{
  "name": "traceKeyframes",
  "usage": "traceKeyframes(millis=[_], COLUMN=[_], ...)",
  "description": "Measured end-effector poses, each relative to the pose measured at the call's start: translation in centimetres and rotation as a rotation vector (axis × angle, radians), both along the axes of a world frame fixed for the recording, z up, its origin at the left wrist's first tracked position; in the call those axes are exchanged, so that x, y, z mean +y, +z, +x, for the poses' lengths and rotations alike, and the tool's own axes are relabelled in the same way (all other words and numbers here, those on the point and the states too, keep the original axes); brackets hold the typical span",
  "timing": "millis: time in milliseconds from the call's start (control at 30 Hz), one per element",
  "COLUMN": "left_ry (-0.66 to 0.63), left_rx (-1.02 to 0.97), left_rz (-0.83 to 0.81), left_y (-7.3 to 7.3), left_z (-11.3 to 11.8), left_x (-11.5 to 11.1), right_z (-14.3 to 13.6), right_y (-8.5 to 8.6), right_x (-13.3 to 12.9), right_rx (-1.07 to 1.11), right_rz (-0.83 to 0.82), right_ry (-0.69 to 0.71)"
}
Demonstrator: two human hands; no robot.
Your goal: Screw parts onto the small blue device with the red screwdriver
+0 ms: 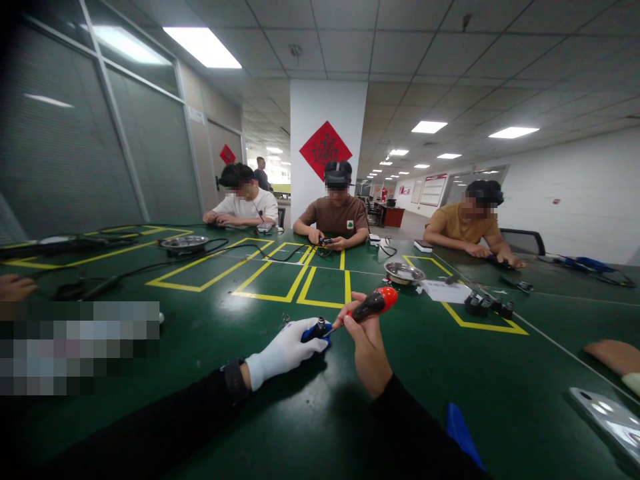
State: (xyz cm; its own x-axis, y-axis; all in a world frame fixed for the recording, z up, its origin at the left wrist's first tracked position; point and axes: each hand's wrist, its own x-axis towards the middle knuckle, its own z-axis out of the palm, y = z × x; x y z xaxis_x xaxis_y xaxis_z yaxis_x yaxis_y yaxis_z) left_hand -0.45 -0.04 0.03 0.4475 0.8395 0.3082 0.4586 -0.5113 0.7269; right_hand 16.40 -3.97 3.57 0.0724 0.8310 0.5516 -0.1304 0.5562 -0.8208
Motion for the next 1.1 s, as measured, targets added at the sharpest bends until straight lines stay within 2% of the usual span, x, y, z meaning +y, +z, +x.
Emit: traceKeyframes(millis=[167, 333, 433, 533, 600, 667, 800, 967, 1100], left_ry=[-0.007, 0.021, 0.028, 0.041, 0.054, 0.077, 0.125, 0.145, 0.135], left_rx=[0.003, 0.029, 0.026, 0.034, 0.056, 0.071, 0.129, 0.209, 0.254], left_rz=[-0.001, 0.036, 0.034, 0.038, 0.053, 0.084, 0.189, 0.256, 0.253], left_y=[0.1, 0.1, -0.2, -0.3, -0.3, -0.2, -0.1, 0.1, 0.4], left_z=[0.0, 0.0, 0.0, 0.0, -0.1, -0.1, -0.2, -0.5, -0.6], left_x=[-0.1, 0.0, 0.1, 0.1, 0.1, 0.0, -0.2, -0.4, -0.6], right_z=[0.1, -0.1, 0.5, 1.7, 2.5, 3.0, 3.0, 1.7, 0.6], right_y=[0.3, 0.5, 0.5, 0.2, -0.4, -1.2, -2.6, -2.4, -1.7], right_x=[-0.3, -0.1, 0.3, 1.1, 1.9, 2.6, 2.9, 1.9, 1.6], right_rx=[-0.076, -0.031, 0.075, 0.092, -0.118, -0.483, -1.029, -1.411, -1.572], right_rz=[-0.016, -0.001, -0.008, -0.142, -0.272, -0.395, -0.477, -0.415, -0.392], right_ry=[-0.014, -0.025, -0.118, -0.231, -0.259, -0.218, -0.194, -0.278, -0.324])
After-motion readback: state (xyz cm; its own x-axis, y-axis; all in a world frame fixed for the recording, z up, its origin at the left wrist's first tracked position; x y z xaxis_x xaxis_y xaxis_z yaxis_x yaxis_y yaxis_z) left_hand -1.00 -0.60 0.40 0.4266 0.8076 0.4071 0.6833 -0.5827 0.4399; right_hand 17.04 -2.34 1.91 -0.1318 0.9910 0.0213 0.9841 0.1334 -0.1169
